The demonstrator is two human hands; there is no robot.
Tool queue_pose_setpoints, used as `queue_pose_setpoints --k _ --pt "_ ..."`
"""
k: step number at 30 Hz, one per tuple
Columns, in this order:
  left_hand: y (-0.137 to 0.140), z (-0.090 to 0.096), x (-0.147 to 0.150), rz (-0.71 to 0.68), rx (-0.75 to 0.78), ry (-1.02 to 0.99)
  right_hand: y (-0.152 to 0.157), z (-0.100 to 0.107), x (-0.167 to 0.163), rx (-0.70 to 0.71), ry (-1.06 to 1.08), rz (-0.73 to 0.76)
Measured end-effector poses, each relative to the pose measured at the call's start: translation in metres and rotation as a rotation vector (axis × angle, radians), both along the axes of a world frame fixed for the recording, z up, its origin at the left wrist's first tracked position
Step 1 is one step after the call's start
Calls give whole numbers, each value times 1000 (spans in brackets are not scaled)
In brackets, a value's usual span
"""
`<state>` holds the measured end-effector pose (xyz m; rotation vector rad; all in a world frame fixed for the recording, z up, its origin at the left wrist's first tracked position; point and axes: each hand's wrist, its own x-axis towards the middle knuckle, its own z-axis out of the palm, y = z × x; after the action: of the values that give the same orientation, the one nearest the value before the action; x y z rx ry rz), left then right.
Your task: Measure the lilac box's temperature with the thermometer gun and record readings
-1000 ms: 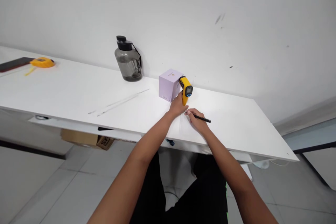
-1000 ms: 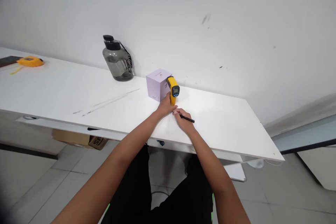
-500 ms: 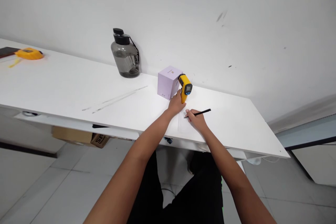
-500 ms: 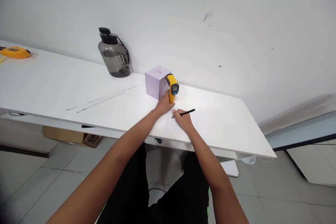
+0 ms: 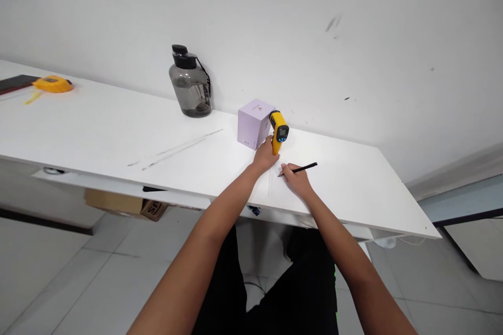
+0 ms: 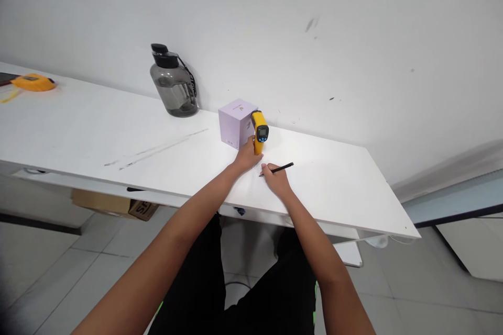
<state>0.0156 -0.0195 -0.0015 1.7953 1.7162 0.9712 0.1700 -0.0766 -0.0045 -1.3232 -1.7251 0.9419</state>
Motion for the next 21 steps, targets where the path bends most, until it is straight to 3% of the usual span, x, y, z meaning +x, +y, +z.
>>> queue_pose_setpoints --k 21 --pt "-6 9 0 22 -95 -26 0 2 -1 -8 0 -25"
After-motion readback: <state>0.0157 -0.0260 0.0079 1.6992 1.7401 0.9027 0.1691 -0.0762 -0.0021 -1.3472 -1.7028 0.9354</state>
